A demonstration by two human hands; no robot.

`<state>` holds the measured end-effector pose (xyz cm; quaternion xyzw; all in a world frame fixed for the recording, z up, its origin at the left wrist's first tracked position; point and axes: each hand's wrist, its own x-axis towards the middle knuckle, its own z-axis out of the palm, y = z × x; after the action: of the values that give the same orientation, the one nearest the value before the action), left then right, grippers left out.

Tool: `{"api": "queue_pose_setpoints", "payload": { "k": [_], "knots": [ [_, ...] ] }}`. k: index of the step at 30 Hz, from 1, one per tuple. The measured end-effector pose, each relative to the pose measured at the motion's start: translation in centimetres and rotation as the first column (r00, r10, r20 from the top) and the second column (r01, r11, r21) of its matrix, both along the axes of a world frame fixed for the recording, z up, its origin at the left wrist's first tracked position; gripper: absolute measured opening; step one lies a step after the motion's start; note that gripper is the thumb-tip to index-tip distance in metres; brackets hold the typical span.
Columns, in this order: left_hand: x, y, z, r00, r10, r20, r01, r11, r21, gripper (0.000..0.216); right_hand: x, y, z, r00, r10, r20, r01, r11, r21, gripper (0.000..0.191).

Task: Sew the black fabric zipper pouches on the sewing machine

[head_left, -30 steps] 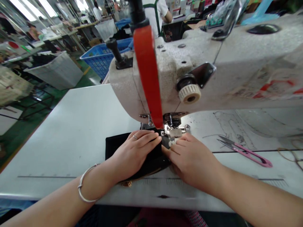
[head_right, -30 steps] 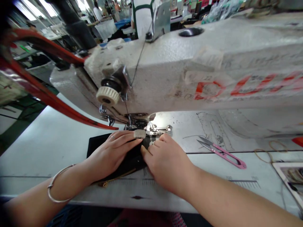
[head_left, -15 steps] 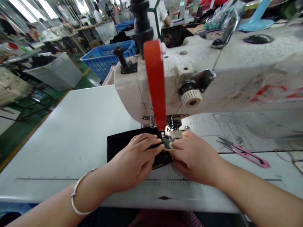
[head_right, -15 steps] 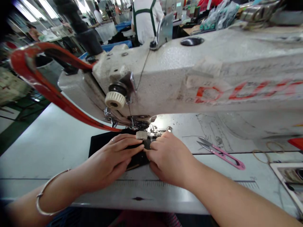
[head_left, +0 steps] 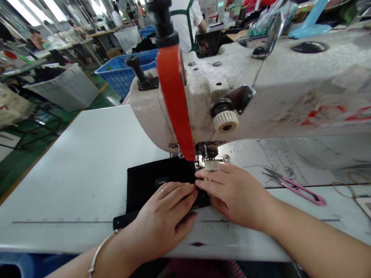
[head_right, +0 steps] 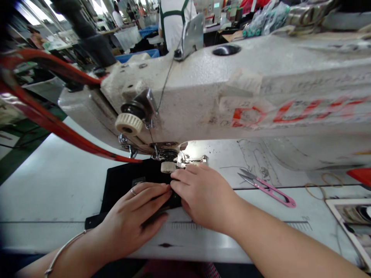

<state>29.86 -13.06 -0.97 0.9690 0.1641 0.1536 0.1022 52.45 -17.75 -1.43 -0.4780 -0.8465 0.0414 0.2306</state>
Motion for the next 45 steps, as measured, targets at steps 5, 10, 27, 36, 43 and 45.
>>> {"api": "queue_pose_setpoints", "payload": {
  "k": [5, 10, 27, 36, 43, 45],
  "knots": [
    [0.0, 0.7, 0.3, 0.998, -0.04, 0.04, 0.041, 0.998, -0.043, 0.036, -0.4, -0.2, -0.4, 1.0, 0.002, 0.026, -0.004, 0.999, 0.04, 0.028],
    [0.4, 2.3, 0.3, 0.997, -0.051, 0.052, 0.054, 0.997, -0.048, 0.034, -0.4, 0.0, -0.3, 0.997, -0.029, 0.066, 0.029, 1.0, 0.007, 0.028],
    [1.9, 7.3, -0.2, 0.994, -0.091, 0.056, 0.087, 0.994, 0.072, 0.026, -0.6, 0.7, -0.4, 0.986, -0.149, 0.077, 0.158, 0.979, -0.128, 0.03],
    [0.3, 10.5, -1.1, 0.981, -0.179, 0.077, 0.17, 0.979, 0.114, 0.025, 0.3, 1.1, 0.0, 0.914, -0.406, 0.006, 0.406, 0.913, 0.049, 0.021],
    [0.9, 9.0, -1.0, 0.968, -0.168, 0.188, 0.156, 0.985, 0.079, 0.015, 0.8, 1.2, -0.1, 0.921, -0.362, 0.143, 0.361, 0.932, 0.036, 0.032],
    [1.4, 8.2, -1.0, 0.973, -0.123, 0.196, 0.107, 0.99, 0.091, 0.013, 0.5, 1.2, -0.2, 0.945, -0.316, 0.087, 0.315, 0.949, 0.024, 0.024]
  ]
}}
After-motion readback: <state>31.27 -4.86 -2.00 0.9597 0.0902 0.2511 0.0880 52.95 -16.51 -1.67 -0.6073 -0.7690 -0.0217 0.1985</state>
